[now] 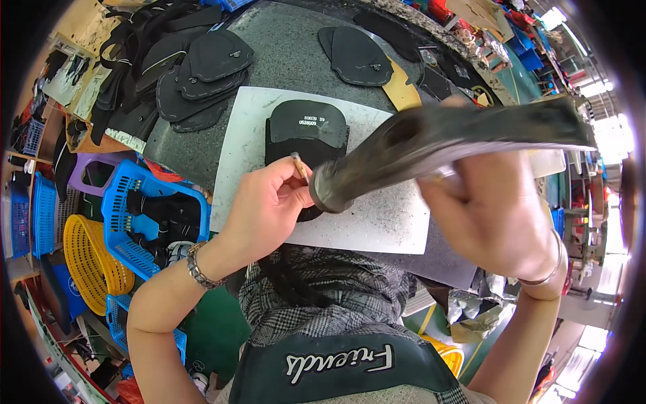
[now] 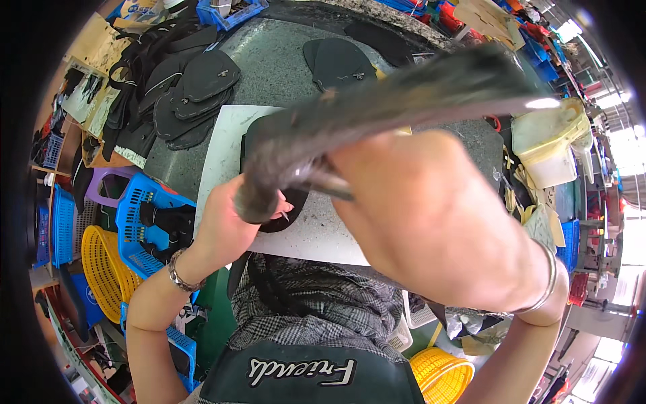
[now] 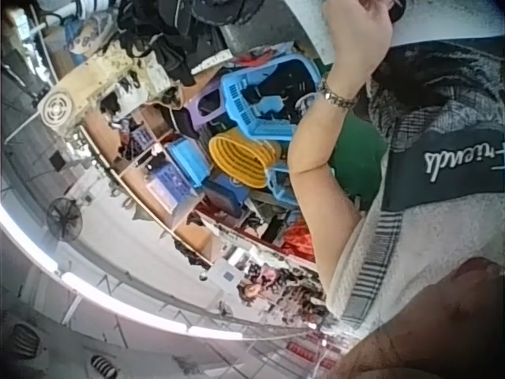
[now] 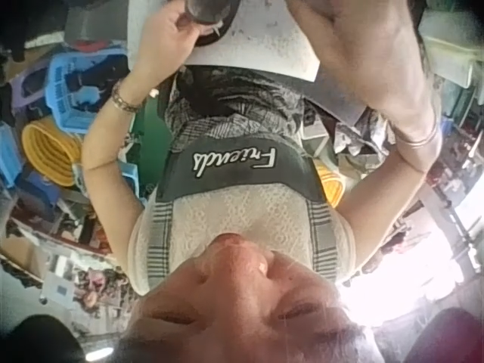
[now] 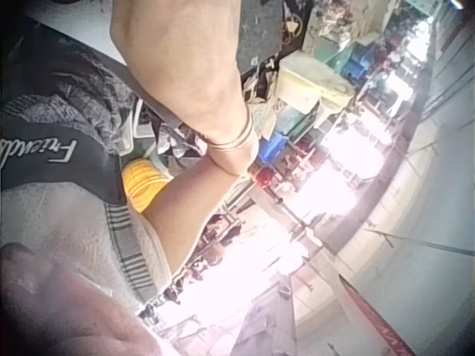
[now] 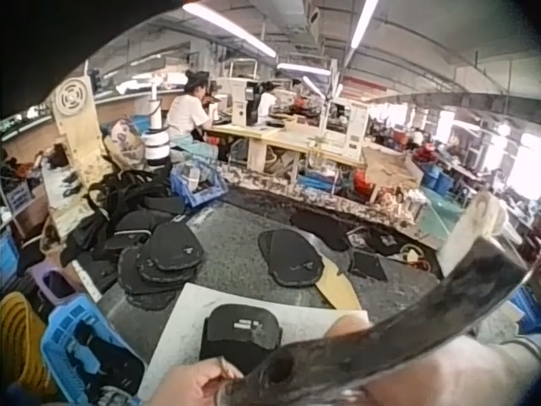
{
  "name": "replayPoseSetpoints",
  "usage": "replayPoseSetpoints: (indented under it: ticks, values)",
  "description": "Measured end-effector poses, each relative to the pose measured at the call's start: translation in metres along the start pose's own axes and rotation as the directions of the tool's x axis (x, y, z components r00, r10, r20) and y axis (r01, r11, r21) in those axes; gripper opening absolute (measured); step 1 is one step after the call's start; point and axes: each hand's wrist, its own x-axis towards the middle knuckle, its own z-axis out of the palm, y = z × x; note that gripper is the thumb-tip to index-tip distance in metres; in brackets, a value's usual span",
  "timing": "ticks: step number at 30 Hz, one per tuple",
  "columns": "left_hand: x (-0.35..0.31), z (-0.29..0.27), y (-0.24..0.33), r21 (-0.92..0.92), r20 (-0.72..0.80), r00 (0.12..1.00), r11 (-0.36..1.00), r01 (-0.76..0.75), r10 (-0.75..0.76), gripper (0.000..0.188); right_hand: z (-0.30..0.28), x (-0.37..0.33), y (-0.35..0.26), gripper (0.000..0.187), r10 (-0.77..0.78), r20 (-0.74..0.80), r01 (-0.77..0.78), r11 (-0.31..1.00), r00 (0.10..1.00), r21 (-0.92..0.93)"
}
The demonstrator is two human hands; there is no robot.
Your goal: Hammering small pegs or nails into shoe sole components at an industrial workbench.
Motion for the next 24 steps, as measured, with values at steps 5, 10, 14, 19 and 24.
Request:
replayPoseSetpoints:
  ticks: [5,10,14,19,24]
  values:
    - [-0.011,0.004,-0.013,0.027,-0.069,0.997,0.999,-0.031,0.033,0.011,-0.005,0.005,-0.013,0.038,0.249,-0.25,-0.188,0.952,0.936,0.242]
    - [0.0,0.007,-0.004,0.491,0.048,0.92,0.793,-0.362,0.39,0.008,0.002,-0.005,-0.002,0.035,-0.016,0.237,0.057,0.984,0.971,-0.168]
    - [0.005,0.004,-0.013,-0.234,0.003,0.991,0.964,0.13,-0.133,0.008,0.0,-0.004,0.007,0.029,0.02,0.044,-0.019,1.0,0.999,-0.019]
    - [0.0,0.014,-0.016,0.049,-0.086,0.993,0.996,-0.077,0.081,0.017,0.002,0.002,-0.001,0.023,0.008,-0.359,0.005,0.999,0.933,0.037]
    - [-0.005,0.017,-0.011,0.41,-0.076,0.918,0.852,-0.326,0.388,0.018,-0.012,0.014,-0.005,0.024,0.12,0.117,-0.101,0.982,0.986,-0.157]
